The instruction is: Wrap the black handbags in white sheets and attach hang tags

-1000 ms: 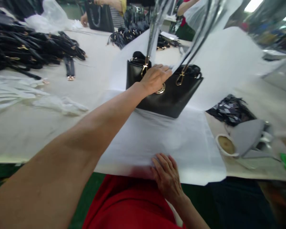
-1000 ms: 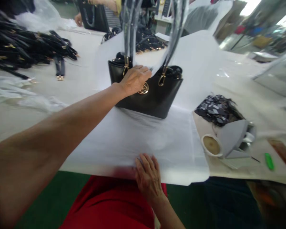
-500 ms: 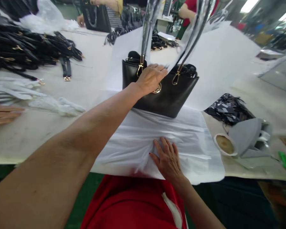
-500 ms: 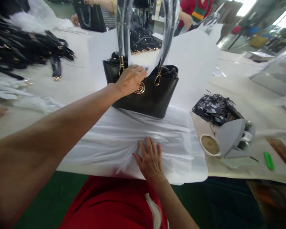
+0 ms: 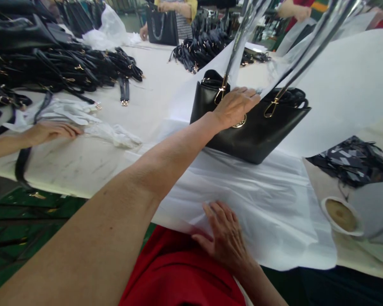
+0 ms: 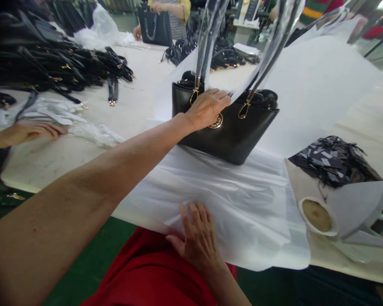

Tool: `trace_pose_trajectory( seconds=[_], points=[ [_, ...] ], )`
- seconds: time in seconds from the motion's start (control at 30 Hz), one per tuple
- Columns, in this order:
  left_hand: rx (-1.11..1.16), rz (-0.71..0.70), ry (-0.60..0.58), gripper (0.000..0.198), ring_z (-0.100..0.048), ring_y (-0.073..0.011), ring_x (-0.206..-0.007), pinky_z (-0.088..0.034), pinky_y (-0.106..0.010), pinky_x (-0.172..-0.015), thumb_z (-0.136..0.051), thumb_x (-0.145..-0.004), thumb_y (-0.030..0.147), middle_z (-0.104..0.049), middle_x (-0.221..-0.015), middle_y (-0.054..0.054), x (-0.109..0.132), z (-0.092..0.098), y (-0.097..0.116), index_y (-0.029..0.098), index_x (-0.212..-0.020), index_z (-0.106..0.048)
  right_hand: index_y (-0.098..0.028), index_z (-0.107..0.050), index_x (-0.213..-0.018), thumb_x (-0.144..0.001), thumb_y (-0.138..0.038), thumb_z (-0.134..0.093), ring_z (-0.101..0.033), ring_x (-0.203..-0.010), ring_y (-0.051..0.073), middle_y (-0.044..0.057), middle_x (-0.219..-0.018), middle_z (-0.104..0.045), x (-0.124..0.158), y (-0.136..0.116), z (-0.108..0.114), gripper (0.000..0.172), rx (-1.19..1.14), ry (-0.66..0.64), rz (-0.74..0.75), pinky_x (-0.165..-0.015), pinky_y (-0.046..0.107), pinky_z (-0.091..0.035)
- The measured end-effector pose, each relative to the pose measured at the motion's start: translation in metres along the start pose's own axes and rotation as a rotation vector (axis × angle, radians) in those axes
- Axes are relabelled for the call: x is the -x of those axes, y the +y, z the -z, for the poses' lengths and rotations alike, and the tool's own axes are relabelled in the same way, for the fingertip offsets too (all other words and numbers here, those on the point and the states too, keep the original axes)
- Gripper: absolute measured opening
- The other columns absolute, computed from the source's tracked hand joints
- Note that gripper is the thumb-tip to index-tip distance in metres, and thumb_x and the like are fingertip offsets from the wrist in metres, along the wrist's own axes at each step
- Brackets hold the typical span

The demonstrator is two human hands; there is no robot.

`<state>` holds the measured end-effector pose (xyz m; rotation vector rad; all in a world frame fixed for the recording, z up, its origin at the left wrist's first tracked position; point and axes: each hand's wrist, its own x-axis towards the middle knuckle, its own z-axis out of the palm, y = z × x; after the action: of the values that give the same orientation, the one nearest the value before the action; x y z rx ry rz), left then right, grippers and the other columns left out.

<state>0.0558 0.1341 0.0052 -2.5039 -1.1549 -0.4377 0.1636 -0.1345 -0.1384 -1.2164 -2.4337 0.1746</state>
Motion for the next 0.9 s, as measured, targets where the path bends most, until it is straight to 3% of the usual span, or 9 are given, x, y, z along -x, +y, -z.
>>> trace_pose_trajectory(
  seconds=[0.2, 0.3, 0.4, 0.53, 0.67, 0.8, 0.9],
  points=[
    [0.015, -0.032, 0.023, 0.033, -0.056, -0.0208, -0.101, -0.040, -0.032, -0.088, -0.035, -0.086, 0.000, -0.062, -0.103, -0.011, 0.000, 0.000, -0.003, 0.011, -0.108, -0.058, -0.014, -0.052, -0.124, -0.070, -0.019, -0.067, -0.049, -0.109, 0.034, 0.016, -0.117, -0.059, 0.002, 0.000, -0.007, 0.057, 0.069, -0.013, 0.007, -0.092, 0.050, -0.045],
    [0.030, -0.042, -0.001, 0.030, -0.056, -0.0206, -0.100, -0.040, -0.032, -0.088, -0.036, -0.087, 0.002, -0.063, -0.102, -0.011, 0.000, 0.003, -0.004, 0.010, -0.105, -0.060, -0.018, -0.052, -0.125, -0.070, -0.009, -0.061, -0.051, -0.114, 0.031, 0.012, -0.121, -0.059, 0.002, 0.006, 0.000, 0.057, 0.034, -0.074, 0.013, -0.094, 0.046, -0.047],
    [0.041, -0.036, -0.021, 0.031, -0.057, -0.0205, -0.099, -0.040, -0.031, -0.088, -0.036, -0.087, 0.002, -0.063, -0.101, -0.011, 0.000, 0.007, -0.005, 0.009, -0.104, -0.060, -0.020, -0.059, -0.114, -0.071, -0.002, -0.055, -0.058, -0.106, 0.024, 0.009, -0.112, -0.065, -0.006, 0.013, 0.015, 0.047, -0.045, -0.102, 0.010, -0.089, 0.036, -0.050],
    [0.101, 0.008, -0.097, 0.030, -0.057, -0.0185, -0.095, -0.041, -0.028, -0.083, -0.039, -0.084, 0.001, -0.063, -0.100, -0.009, -0.003, 0.018, -0.006, 0.011, -0.101, -0.061, -0.021, -0.064, -0.096, -0.076, -0.003, -0.050, -0.065, -0.080, 0.016, 0.003, -0.092, -0.069, -0.041, 0.027, 0.057, 0.031, -0.094, -0.095, -0.035, -0.072, 0.026, -0.051],
    [0.142, 0.054, -0.196, 0.026, -0.059, -0.0168, -0.085, -0.042, -0.026, -0.072, -0.043, -0.082, 0.004, -0.064, -0.095, -0.007, -0.007, 0.042, -0.008, 0.014, -0.096, -0.063, -0.020, -0.066, -0.088, -0.083, -0.009, -0.048, -0.064, -0.073, 0.016, 0.003, -0.087, -0.068, -0.100, 0.047, 0.120, 0.021, 0.151, 0.086, -0.058, -0.064, 0.025, -0.047],
    [0.115, 0.084, -0.193, 0.026, -0.060, -0.0181, -0.083, -0.041, -0.026, -0.067, -0.045, -0.082, 0.008, -0.065, -0.095, -0.007, -0.016, 0.072, -0.011, 0.016, -0.097, -0.064, -0.017, -0.067, -0.090, -0.089, -0.018, -0.047, -0.064, -0.081, 0.019, 0.008, -0.103, -0.067, -0.159, 0.067, 0.170, 0.020, 0.473, 0.231, -0.144, -0.064, 0.027, -0.046],
    [0.123, 0.145, -0.230, 0.027, -0.060, -0.0190, -0.089, -0.041, -0.026, -0.070, -0.047, -0.080, 0.008, -0.066, -0.099, -0.006, -0.025, 0.089, -0.014, 0.017, -0.099, -0.064, -0.013, -0.066, -0.093, -0.088, -0.014, -0.043, -0.063, -0.094, 0.022, 0.014, -0.130, -0.055, -0.192, 0.076, 0.188, 0.024, 0.633, 0.275, -0.166, -0.072, 0.029, -0.047]
  ],
)
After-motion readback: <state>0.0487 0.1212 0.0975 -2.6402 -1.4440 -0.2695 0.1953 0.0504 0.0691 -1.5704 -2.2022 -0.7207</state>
